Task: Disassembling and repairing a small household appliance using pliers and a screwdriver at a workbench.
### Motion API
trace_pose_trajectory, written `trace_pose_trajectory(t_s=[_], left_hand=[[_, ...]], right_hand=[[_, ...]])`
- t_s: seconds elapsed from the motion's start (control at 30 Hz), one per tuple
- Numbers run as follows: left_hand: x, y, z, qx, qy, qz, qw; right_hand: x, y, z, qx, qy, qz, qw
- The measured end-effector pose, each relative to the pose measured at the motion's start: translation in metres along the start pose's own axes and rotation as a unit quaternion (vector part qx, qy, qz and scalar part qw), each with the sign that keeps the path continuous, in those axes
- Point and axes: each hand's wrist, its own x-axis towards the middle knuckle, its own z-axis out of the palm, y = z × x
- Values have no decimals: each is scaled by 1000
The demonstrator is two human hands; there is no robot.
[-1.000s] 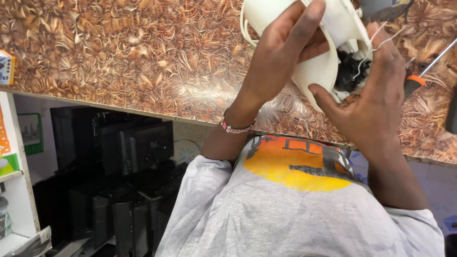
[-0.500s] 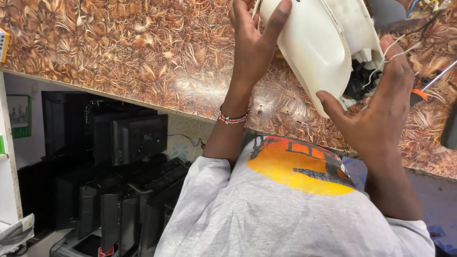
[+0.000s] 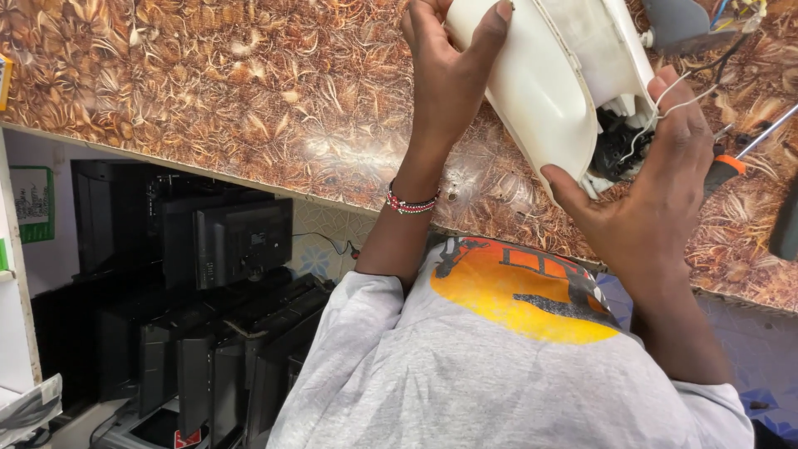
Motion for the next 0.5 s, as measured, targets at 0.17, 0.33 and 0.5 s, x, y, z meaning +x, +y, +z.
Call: trace_pose_trajectory(t_s=[0.17,0.33,0.5], left_hand=[[3,-4,-11,-22,-47,-6,999],[2,-22,-21,-86,-80,32,993],[8,-21,-46,-78,-131,2,988]], right_hand=[[-1,1,0,4,-5,5,1000],[-3,2,-1,0,-14,12,1000],[-4,4,-4,4,-15,14,1000]])
